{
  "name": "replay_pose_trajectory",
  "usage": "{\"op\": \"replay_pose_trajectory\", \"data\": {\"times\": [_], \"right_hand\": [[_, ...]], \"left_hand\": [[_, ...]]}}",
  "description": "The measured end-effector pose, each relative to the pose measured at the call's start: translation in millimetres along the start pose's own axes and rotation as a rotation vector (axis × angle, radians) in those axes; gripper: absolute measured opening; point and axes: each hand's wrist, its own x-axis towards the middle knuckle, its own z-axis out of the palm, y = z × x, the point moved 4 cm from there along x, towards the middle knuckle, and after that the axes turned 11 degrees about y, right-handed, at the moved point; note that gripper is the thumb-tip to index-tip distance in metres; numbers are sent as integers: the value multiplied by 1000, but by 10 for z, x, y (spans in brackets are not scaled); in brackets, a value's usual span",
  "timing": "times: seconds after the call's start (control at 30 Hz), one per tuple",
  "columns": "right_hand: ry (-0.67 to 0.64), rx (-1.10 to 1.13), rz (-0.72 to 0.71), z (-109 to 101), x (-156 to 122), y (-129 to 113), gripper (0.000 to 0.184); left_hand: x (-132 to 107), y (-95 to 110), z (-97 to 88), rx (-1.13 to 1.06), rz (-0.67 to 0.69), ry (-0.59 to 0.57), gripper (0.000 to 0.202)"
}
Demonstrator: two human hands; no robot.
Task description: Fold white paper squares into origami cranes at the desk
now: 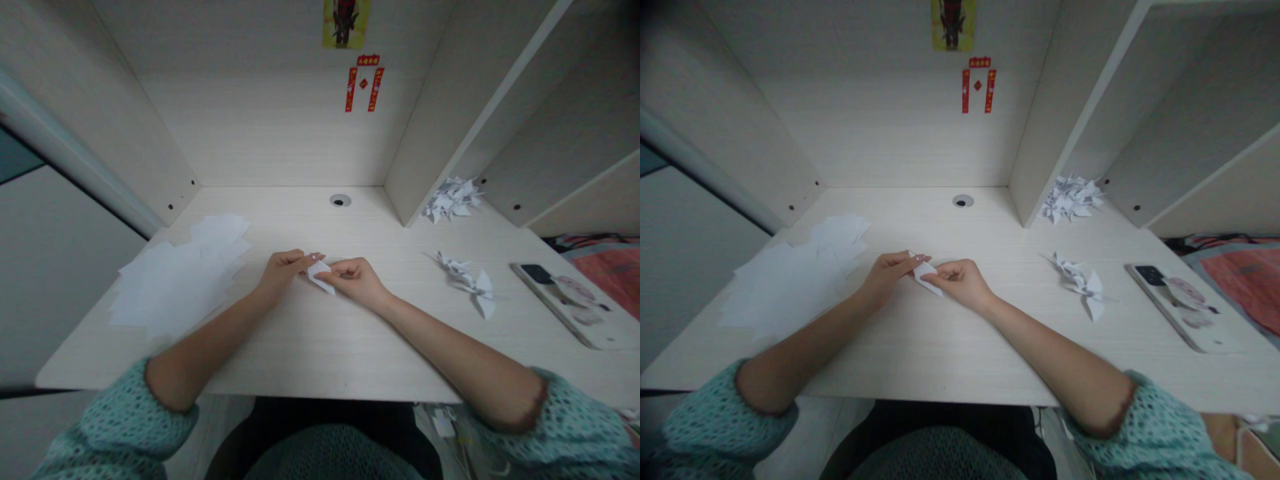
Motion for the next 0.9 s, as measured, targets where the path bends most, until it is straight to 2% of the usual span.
{"op": "replay_pose_trajectory", "data": {"times": [0.13,0.3,0.53,0.9], "right_hand": [[0,-10,16,-8,7,3,34],[-3,-25,17,-10,19,41,34],[7,-20,34,-10,14,25,34],[-6,-48,24,-13,14,15,38]], "left_hand": [[8,-47,-7,-69,-74,-11,22],[12,-68,-7,-82,-75,-7,21],[14,-44,-31,-97,-139,86,17],[23,-142,-21,-236,-247,50,23]]}}
